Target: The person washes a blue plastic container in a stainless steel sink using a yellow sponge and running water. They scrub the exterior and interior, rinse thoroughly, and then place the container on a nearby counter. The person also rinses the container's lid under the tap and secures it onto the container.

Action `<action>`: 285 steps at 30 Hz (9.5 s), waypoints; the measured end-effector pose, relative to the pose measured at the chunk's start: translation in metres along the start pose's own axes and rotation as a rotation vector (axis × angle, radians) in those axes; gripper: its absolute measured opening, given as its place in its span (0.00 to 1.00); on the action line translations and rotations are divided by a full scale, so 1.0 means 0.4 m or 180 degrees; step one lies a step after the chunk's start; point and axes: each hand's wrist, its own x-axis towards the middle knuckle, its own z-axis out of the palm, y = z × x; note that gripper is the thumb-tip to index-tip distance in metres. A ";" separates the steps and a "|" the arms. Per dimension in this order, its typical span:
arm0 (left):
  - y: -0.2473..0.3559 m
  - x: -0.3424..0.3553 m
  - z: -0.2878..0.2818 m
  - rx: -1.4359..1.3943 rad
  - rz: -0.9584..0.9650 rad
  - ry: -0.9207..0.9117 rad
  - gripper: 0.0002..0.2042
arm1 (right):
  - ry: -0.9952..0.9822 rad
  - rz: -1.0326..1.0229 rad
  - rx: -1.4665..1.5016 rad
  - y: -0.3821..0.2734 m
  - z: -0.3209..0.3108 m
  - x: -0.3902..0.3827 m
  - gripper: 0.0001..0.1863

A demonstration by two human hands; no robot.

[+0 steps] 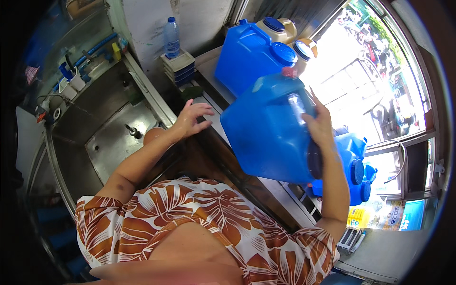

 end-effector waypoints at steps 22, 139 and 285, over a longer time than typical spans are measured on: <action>-0.103 -0.256 -0.302 -0.0233 -0.0661 0.1392 0.07 | 0.2396 -0.0949 0.2572 -0.460 0.191 0.380 0.42; -0.398 -1.964 0.286 -0.2878 -0.5668 0.7723 0.22 | -0.3656 -0.6116 0.0618 -1.122 1.649 -0.969 0.32; -0.264 -0.815 -0.842 0.1263 -0.3922 0.0671 0.28 | -0.1700 -0.1695 -0.1529 -1.013 1.749 -0.042 0.34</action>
